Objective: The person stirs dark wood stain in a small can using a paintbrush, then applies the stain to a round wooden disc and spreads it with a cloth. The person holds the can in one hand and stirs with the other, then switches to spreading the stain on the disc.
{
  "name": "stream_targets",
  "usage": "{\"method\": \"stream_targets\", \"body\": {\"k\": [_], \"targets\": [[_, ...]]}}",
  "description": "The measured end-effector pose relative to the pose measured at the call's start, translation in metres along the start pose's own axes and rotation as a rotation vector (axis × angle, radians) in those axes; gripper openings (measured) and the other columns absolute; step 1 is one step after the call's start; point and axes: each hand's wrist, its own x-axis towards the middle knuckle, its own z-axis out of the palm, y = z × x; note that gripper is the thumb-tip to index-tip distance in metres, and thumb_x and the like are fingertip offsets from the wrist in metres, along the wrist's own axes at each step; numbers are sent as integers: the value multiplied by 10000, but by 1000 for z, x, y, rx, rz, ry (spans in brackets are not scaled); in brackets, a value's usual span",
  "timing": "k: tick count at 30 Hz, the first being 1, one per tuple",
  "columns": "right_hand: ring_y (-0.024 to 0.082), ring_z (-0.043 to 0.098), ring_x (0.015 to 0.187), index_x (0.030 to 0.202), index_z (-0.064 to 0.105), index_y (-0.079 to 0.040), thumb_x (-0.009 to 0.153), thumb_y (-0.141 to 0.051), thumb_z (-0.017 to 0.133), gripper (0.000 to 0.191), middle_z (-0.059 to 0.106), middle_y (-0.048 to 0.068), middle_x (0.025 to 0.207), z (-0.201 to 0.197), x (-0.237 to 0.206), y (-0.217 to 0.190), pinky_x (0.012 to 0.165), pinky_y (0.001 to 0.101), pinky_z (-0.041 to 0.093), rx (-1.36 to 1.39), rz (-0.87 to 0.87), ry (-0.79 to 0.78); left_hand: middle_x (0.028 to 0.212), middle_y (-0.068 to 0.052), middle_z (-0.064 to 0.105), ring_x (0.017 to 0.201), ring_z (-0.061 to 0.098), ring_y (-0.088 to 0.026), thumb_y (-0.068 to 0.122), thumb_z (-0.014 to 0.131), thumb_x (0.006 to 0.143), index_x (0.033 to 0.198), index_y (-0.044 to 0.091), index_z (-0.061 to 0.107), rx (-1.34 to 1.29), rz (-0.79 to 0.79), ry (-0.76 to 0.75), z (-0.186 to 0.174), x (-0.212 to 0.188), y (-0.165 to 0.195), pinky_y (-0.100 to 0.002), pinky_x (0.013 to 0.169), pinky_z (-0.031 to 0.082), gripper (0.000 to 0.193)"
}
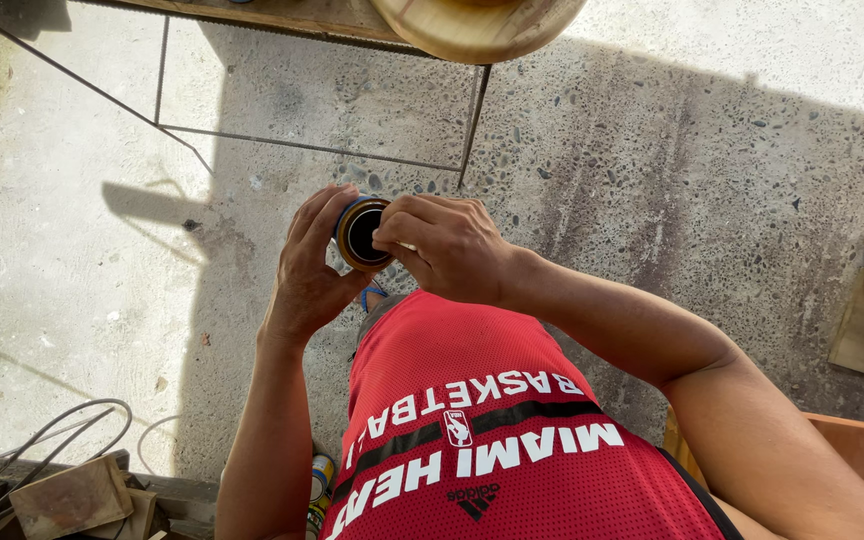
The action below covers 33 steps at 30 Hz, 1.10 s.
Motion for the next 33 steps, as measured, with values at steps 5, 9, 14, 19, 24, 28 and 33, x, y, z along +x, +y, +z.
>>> {"method": "stream_targets", "body": {"k": [5, 9, 14, 19, 24, 28, 33], "targets": [[224, 725, 917, 1059, 634, -108, 976, -103, 748, 142, 684, 33, 1061, -4, -1, 1, 752, 380, 604, -54, -40, 44, 1451, -128, 579, 1417, 528, -354, 183, 947, 749, 1435, 94, 528, 0, -3, -25, 2, 5, 2, -466, 1160, 494, 808], [235, 718, 863, 1031, 649, -105, 943, -114, 769, 148, 685, 34, 1015, -7, 0, 3, 695, 388, 585, -5, 37, -35, 1459, -125, 582, 1425, 531, -354, 173, 941, 755, 1440, 95, 529, -9, 5, -31, 2, 8, 1, -468, 1168, 496, 803], [242, 717, 866, 1029, 651, -105, 940, -124, 783, 160, 681, 39, 1021, -11, 1, 3, 704, 385, 587, 28, 40, -42, 1453, -130, 583, 1416, 534, -361, 171, 946, 756, 1442, 86, 526, 7, 36, -30, 3, 11, 2, -476, 1160, 499, 809], [241, 722, 877, 1033, 656, -104, 933, -109, 779, 159, 686, 38, 1026, -12, 2, 4, 712, 390, 588, -23, 10, -7, 1455, -127, 586, 1412, 546, -352, 165, 944, 758, 1443, 85, 532, 8, 43, -27, 2, 12, 2, -470, 1162, 505, 804], [246, 722, 890, 1025, 648, -98, 931, -111, 774, 157, 681, 40, 1025, -13, 3, 5, 723, 398, 589, -43, 6, -20, 1455, -132, 582, 1417, 539, -355, 169, 943, 761, 1437, 81, 532, -5, 33, -32, 2, 14, 2, -468, 1164, 501, 796], [249, 724, 865, 1014, 653, -102, 932, -114, 771, 144, 683, 37, 1008, -16, 4, 4, 678, 399, 574, -42, 42, -44, 1452, -139, 585, 1416, 535, -370, 158, 938, 747, 1428, 75, 539, 25, 13, -42, 1, 16, 5, -480, 1157, 497, 793], [240, 723, 859, 1027, 638, -100, 970, -137, 748, 129, 677, 33, 1021, -18, 3, 1, 689, 395, 582, 4, 50, -30, 1448, -134, 587, 1397, 557, -361, 178, 946, 745, 1429, 88, 544, -7, 16, -45, 2, 18, 9, -472, 1144, 516, 799]]}}
